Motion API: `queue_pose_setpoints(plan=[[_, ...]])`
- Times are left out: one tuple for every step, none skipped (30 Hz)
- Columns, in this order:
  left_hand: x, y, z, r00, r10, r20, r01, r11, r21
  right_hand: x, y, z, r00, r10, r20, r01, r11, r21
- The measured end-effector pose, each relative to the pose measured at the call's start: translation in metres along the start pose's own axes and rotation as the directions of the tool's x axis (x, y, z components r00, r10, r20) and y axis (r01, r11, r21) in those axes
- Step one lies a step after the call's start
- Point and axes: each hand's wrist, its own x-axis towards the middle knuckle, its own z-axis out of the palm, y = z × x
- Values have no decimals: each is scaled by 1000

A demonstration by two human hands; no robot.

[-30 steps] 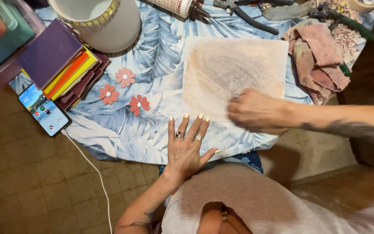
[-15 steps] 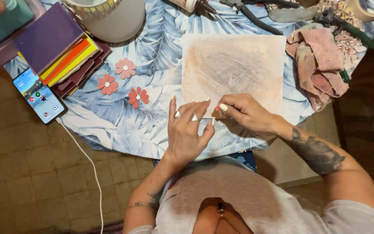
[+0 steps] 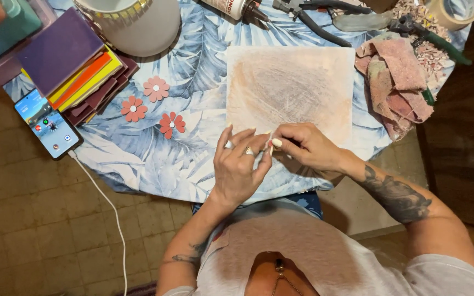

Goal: A person is burnishing a paper substrate using a small hand tool and manipulating small craft items with pliers on a workshop table.

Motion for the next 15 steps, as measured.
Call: queue_pose_setpoints(plan=[[-4,-1,-4,1000,-3,-3,2,1000,-2,-3,4,-3,1000,2,3,-2,1000,-2],[-9,-1,-8,997,23,77,-29,997,71,-6,8,-7,999,-35,22,38,991,-127],[-14,-2,-11,986,43,158,-66,988,140,-10,12,-11,997,-70,45,79,965,-249],[-18,-2,-14,988,34,154,-56,989,139,-15,16,-15,996,-68,55,79,965,-249],[-23,-3,-16,970,15,242,-62,980,188,-21,20,-20,993,-73,96,113,836,-537],[-27,-4,-20,944,-8,331,-75,969,237,-25,24,-23,988,-70,136,150,625,-766],[-33,-6,-19,944,-16,330,-67,969,240,-25,29,-21,987,-70,143,155,627,-764],[-36,-9,-18,933,-13,359,-83,965,250,-23,34,-19,979,-121,164,204,620,-758],[-38,-12,-17,921,-11,389,-99,960,261,-22,39,-18,968,-172,185,252,611,-751],[-37,-13,-17,920,0,391,-110,959,259,-11,43,-7,969,-174,175,245,608,-755],[-37,-13,-17,917,-3,400,-110,960,259,1,48,3,949,-253,190,309,612,-729],[-38,-13,-16,913,-9,408,-105,961,256,11,52,14,922,-327,205,372,610,-700],[-37,-12,-17,912,0,411,-113,961,252,27,56,20,925,-326,198,365,608,-705],[-37,-12,-17,904,-18,427,-105,959,262,44,59,26,915,-371,159,359,567,-742],[-37,-12,-18,896,-36,442,-96,957,273,62,62,32,901,-417,122,348,525,-777]])
